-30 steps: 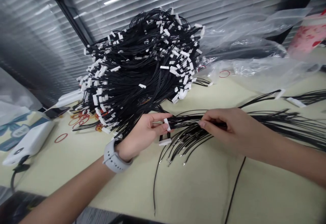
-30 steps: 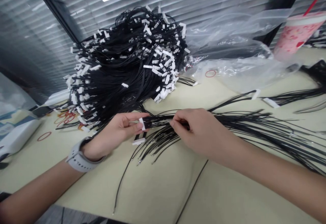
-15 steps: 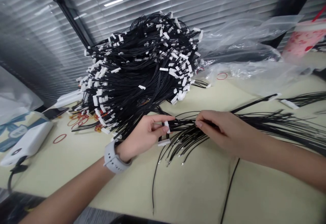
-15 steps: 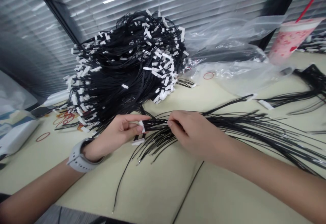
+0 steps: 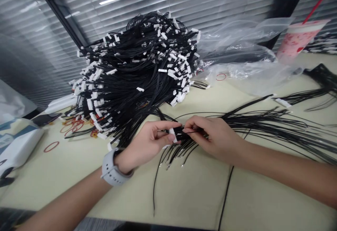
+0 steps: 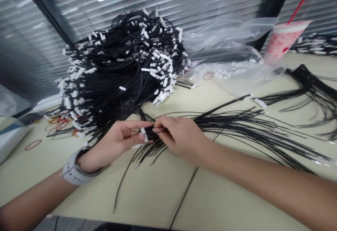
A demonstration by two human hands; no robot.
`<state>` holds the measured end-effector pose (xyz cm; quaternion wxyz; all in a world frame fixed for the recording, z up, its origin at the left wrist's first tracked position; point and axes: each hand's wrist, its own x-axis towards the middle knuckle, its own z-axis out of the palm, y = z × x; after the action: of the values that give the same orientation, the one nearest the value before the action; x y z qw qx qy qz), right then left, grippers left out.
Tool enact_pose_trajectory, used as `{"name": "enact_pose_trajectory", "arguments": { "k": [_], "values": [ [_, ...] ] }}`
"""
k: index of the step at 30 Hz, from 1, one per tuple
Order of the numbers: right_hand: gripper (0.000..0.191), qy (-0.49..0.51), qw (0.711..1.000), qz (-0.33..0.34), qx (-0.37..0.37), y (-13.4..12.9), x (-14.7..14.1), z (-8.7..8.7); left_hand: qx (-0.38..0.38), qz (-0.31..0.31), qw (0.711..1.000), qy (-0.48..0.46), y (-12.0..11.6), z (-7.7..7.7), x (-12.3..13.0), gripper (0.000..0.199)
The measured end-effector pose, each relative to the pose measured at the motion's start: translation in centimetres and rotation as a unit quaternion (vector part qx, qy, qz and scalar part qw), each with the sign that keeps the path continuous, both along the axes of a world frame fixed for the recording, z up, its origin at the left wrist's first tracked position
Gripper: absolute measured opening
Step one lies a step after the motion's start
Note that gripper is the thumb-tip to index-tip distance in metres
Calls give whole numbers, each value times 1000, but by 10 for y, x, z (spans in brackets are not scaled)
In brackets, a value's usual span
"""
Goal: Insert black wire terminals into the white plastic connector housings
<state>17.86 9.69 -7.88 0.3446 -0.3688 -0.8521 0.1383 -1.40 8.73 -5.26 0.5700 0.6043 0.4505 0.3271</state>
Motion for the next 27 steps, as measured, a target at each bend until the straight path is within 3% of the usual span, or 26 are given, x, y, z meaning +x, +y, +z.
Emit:
{"name": "enact_pose_trajectory", "arguments": {
  "k": [4,9,13,15,18,22,27],
  "values": [
    [7,14,1000,5,-11,-1,-1,-2,-7,14,1000,9,0,-1,2,31],
    [14,80,988,-27,-128,-2,0,4,-26,36,999,10,2,0,1,31],
    [25,131,977,-42,-161,3,5,8,-58,44,997,-6,4,0,-2,30],
    [26,148,976,-73,-138,5,8,10,-72,60,996,-3,4,1,-2,30],
    [20,147,982,-112,-33,3,12,13,-81,81,993,3,4,3,0,28],
    [22,92,991,-66,76,-6,12,18,-80,87,993,1,3,4,2,27],
    [23,-53,990,-22,126,-3,13,16,-53,60,997,15,3,4,-1,29]
  ]
}}
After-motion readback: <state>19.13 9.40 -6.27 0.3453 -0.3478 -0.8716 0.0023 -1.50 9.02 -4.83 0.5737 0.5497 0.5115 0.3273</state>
